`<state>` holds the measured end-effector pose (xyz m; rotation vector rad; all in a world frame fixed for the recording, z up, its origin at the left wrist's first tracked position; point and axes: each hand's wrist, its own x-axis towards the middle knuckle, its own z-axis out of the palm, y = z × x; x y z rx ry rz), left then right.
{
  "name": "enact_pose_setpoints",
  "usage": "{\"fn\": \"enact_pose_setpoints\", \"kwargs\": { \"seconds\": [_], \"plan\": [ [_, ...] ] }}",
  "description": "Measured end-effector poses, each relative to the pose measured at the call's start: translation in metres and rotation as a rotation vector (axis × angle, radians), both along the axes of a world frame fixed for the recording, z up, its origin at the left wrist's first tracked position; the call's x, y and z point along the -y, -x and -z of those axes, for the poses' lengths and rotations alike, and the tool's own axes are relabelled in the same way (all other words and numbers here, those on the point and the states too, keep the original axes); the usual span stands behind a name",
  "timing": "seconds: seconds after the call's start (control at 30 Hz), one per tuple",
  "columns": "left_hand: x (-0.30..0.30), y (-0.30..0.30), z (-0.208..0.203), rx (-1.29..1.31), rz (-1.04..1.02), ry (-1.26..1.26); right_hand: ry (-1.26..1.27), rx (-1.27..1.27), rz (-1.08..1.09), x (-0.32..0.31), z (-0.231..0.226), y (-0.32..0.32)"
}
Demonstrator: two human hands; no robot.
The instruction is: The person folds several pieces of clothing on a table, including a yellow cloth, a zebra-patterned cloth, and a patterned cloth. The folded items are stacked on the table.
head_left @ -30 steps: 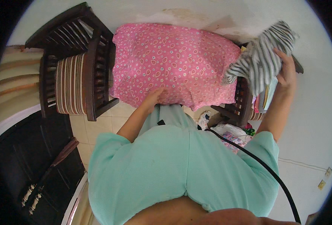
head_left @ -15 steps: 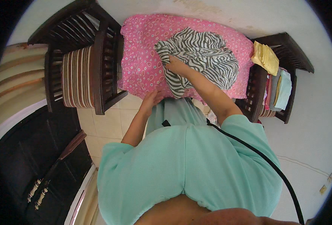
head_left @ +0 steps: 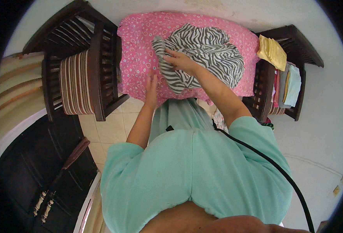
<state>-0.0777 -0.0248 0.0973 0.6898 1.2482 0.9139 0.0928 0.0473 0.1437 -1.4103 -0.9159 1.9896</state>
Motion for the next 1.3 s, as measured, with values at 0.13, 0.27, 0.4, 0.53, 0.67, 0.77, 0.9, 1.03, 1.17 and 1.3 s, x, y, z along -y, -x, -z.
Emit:
{"fn": "enact_pose_setpoints", "kwargs": {
  "seconds": [0.13,0.27,0.4,0.53,0.67,0.77,0.9,1.03,1.17,1.3],
  "plan": [
    [-0.004,0.003,0.011,-0.646,0.094,-0.381,0.009,-0.064,0.076,0.019,0.034,-0.028],
    [0.002,-0.013,0.003,-0.911,0.513,-0.699,0.119,0.123,0.744,0.065,0.102,-0.084],
    [0.014,-0.03,0.022,-1.028,0.845,-0.922,0.233,0.154,1.321,0.073,0.125,-0.125],
    [-0.001,-0.03,0.048,-1.097,0.804,-0.87,0.135,-0.061,1.249,0.063,0.128,-0.15],
    [-0.016,-0.026,0.057,-1.131,0.816,-0.881,0.169,0.011,1.264,0.04,0.117,-0.158],
    [-0.019,-0.027,0.042,-1.095,0.823,-0.83,0.091,0.07,1.262,0.023,0.099,-0.157],
    [-0.02,-0.029,0.04,-1.116,0.792,-0.789,-0.197,-0.089,1.082,-0.004,0.053,-0.151],
    [-0.017,-0.027,0.05,-1.105,0.736,-0.761,-0.248,-0.012,1.015,-0.019,0.06,-0.157],
    [-0.009,-0.028,0.053,-1.258,0.773,-0.736,-0.029,0.129,0.953,0.004,0.108,-0.168],
    [0.0,-0.024,0.053,-1.184,0.827,-0.778,0.015,0.04,0.839,0.037,0.139,-0.161]
  ]
}}
